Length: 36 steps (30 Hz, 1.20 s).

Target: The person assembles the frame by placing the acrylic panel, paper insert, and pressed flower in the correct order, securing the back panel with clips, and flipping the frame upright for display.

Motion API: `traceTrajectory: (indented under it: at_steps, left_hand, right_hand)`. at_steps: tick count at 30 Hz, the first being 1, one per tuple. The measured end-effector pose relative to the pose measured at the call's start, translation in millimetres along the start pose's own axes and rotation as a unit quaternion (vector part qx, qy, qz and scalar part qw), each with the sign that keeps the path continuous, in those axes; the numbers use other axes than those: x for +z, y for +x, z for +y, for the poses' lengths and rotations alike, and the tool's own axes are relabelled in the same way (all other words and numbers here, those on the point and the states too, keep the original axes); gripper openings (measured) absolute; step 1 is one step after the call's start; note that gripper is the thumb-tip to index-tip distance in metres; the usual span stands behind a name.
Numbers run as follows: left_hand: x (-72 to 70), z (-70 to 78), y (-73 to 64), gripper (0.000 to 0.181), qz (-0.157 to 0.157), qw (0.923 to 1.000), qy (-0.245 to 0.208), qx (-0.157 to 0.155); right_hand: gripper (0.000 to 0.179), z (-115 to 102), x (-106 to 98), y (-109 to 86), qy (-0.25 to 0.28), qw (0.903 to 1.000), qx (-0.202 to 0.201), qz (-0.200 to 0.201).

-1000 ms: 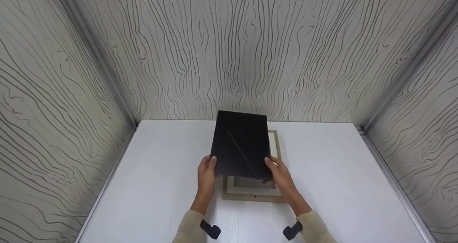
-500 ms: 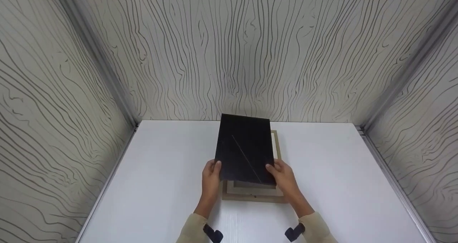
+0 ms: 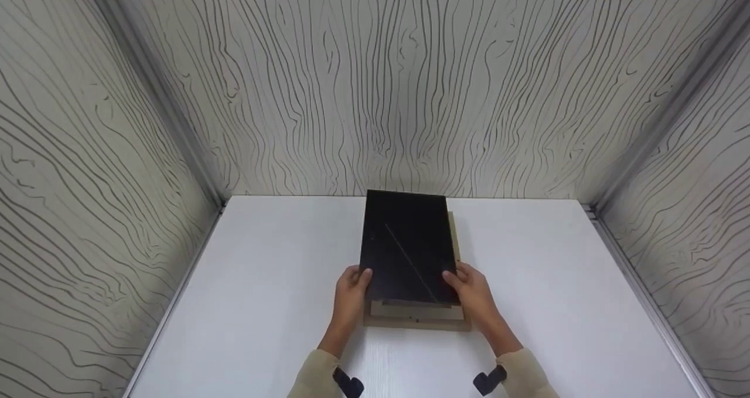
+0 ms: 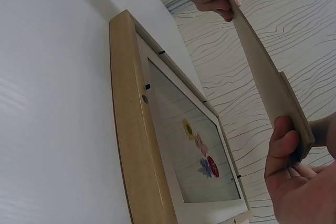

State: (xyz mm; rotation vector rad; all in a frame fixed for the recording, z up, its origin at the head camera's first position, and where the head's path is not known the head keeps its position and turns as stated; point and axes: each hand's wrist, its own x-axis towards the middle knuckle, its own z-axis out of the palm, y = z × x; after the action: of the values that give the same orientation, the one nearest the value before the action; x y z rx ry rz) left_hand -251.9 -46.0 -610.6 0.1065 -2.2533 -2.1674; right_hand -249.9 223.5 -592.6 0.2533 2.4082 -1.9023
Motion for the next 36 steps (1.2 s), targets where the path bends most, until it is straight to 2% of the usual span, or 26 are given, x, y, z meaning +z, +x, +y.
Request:
traceTrajectory:
  at_steps: [9,12,20,30,36]
  left_hand:
    - [-0.5,-4.2,-1.2,0.032,-0.036,0.9991,0.018,-0.015]
    - [-0.2,-5.8,-1.5,0.032,-0.037,0.9983,0.045,-0.011]
    - [-0.5,-11.2,1.0,0.033,-0.060,0.9963,0.061,-0.010]
    - [0.0,-23.6,0.0,0.036,-0.095,0.9943,0.042,-0.022]
    - [0.8,-27.7,-1.8,0.047,-0.110,0.9934,0.027,-0.019]
  right_hand:
    - [0.053,7.9,-9.5,3.4,-0.005,0.9999,-0.002,0.009]
    - [0.051,11.4,-11.5,4.9,-0.005,1.0000,-0.004,0.005]
    - [0.049,18.8,-13.7,6.4,-0.034,0.9994,0.001,0.009]
    - [0.053,25.7,-16.3,6.3,-0.037,0.9993,0.004,0.010]
    - [0.053,31.8,-17.8,9.3,-0.026,0.9995,0.014,0.005]
